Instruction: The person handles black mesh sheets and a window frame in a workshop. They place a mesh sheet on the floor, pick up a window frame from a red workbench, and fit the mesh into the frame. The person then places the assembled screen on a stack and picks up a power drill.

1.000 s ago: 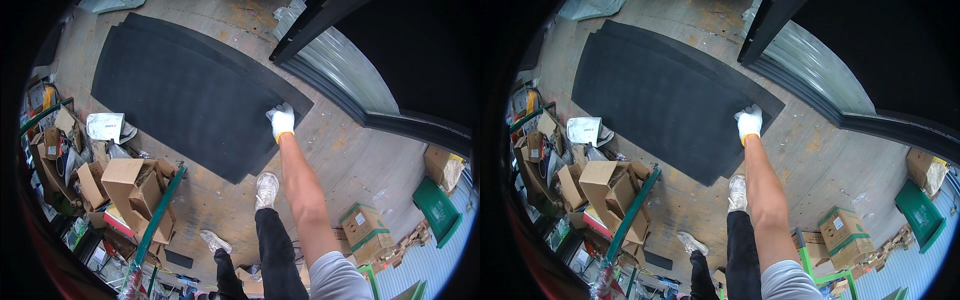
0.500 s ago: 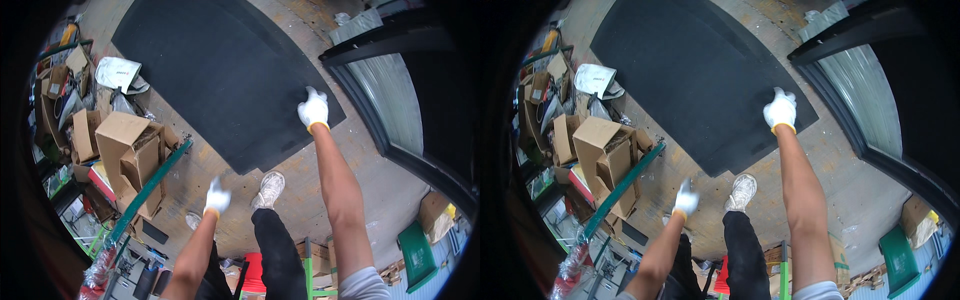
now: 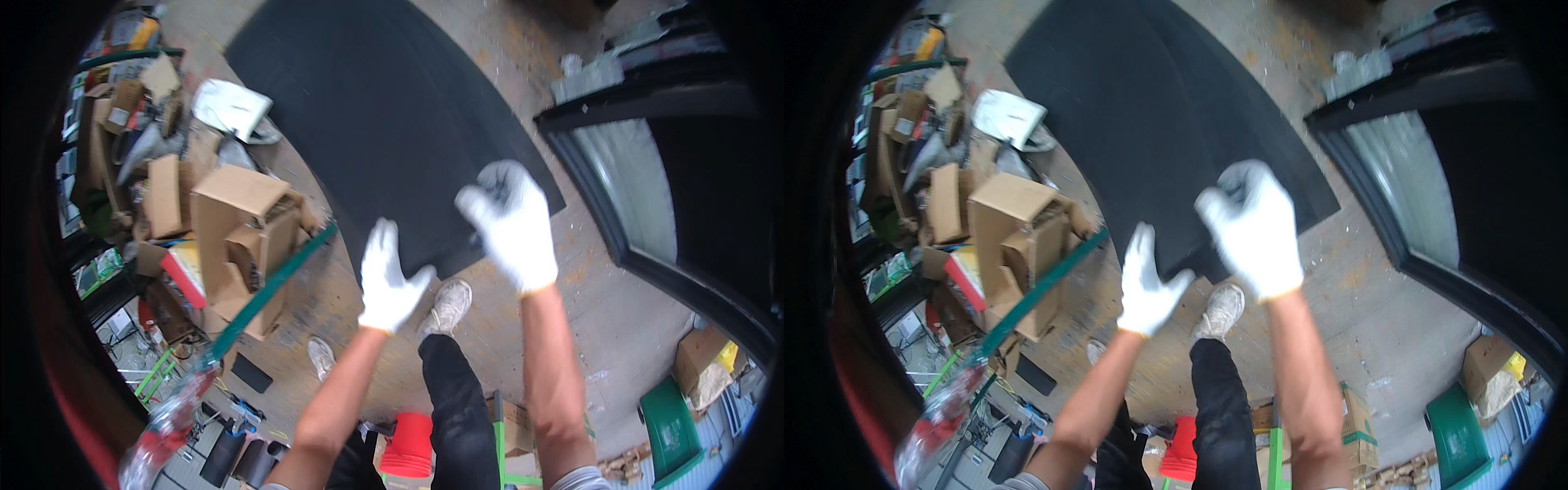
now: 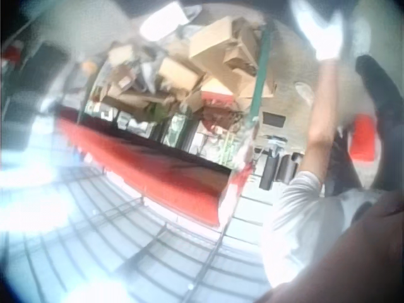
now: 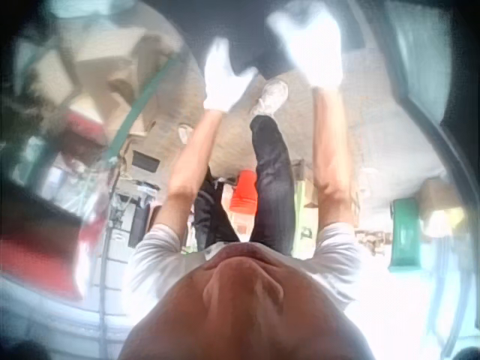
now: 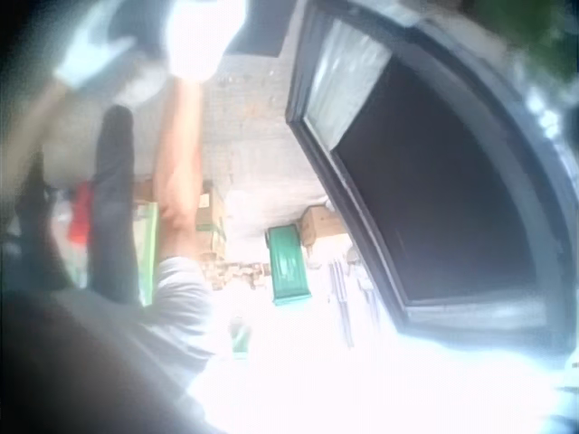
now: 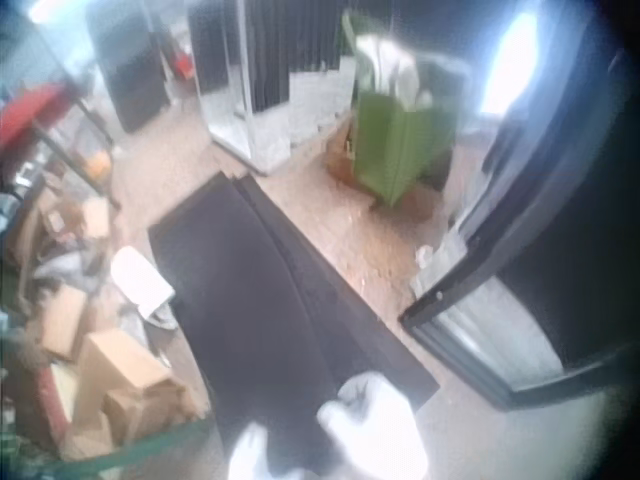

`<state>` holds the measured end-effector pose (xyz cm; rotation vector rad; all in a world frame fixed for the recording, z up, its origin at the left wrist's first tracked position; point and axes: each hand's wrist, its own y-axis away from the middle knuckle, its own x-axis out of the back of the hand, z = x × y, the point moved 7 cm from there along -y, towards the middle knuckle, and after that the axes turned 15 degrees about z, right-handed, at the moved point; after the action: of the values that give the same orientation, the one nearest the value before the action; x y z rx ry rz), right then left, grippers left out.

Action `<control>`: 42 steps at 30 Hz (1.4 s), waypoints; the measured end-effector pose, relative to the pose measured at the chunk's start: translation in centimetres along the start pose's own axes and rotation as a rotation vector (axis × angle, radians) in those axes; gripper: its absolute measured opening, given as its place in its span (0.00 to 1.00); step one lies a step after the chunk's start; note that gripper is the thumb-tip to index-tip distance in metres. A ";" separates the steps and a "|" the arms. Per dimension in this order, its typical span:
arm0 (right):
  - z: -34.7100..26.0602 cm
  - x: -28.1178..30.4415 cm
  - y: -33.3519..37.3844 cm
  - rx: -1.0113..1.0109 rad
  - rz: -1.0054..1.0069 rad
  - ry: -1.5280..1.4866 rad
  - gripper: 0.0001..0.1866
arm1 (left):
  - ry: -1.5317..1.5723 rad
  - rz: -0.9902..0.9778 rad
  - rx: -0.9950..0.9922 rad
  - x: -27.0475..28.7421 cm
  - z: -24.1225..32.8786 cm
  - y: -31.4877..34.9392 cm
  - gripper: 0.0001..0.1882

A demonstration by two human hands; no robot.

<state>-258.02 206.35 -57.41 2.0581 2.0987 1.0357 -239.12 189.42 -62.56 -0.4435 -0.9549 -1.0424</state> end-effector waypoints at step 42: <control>-62.1 11.3 31.9 0.809 -0.073 0.165 0.26 | 0.276 1.095 0.633 123.6 -12.5 38.0 0.11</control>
<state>-259.72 186.81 10.54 2.1791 3.0064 0.3588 -179.11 133.35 38.12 -0.2131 -0.5889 0.2033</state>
